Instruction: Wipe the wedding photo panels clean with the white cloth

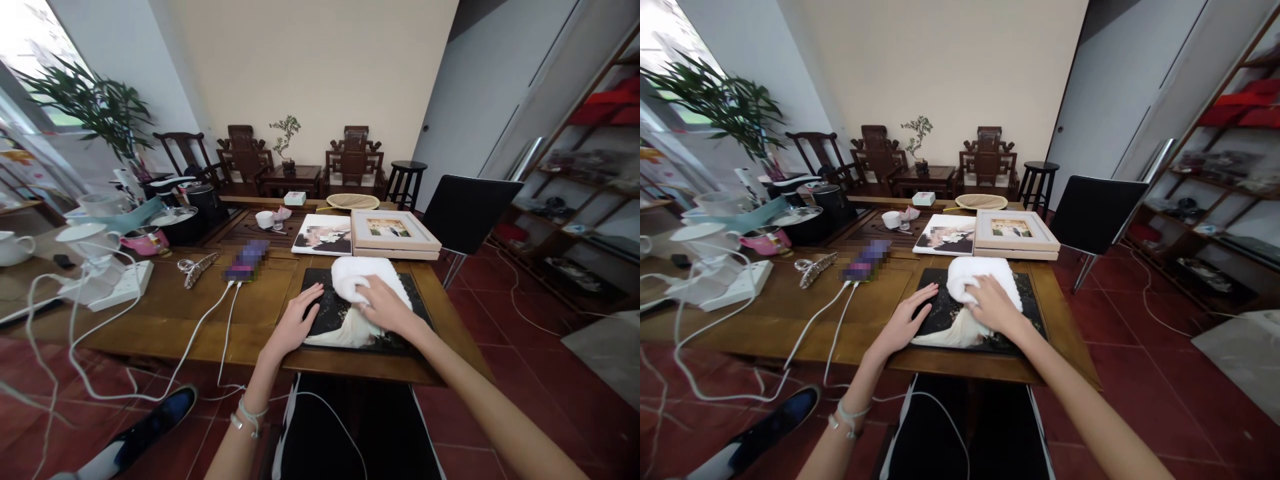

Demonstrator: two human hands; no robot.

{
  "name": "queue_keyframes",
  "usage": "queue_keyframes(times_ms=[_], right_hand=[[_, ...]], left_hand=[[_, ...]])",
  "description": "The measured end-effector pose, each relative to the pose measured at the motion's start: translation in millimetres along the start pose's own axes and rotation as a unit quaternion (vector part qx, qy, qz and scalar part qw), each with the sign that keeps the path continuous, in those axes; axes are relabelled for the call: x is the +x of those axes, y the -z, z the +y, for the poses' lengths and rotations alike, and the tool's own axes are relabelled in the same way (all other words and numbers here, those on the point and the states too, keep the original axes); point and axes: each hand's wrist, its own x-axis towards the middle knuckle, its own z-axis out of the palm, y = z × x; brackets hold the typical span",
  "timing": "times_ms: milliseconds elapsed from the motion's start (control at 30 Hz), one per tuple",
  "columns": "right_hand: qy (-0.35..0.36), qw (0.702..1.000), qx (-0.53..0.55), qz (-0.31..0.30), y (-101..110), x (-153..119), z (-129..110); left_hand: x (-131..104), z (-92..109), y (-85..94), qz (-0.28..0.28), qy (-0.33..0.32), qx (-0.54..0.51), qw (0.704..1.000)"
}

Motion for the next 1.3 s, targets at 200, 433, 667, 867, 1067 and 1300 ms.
queue_keyframes(times_ms=[200, 433, 667, 867, 1067, 1300], right_hand=[[-0.021, 0.999, -0.026, 0.009, -12.5, 21.7, -0.9], [0.005, 0.998, 0.045, -0.037, 0.1, -55.2, -56.9], [-0.026, 0.996, 0.057, -0.059, 18.7, -97.7, -55.7], [-0.169, 0.981, -0.086, 0.041, 1.6, -53.8, 8.1], [-0.081, 0.996, -0.032, 0.020, -10.1, -15.6, -25.0], [0.119, 0.984, 0.106, -0.080, 4.5, -51.0, -80.5]], left_hand=[[0.6, 1.0, 0.7, -0.008, 0.007, 0.004, 1.000], [0.5, -1.5, -1.0, -0.002, 0.008, 0.005, 1.000], [0.3, 1.3, 1.3, -0.006, 0.001, -0.004, 1.000], [0.3, 1.5, 0.4, 0.000, 0.002, -0.006, 1.000], [-2.4, 13.8, 5.3, 0.044, 0.019, -0.047, 0.998], [-4.3, 13.6, 6.6, 0.096, 0.001, -0.062, 0.993]])
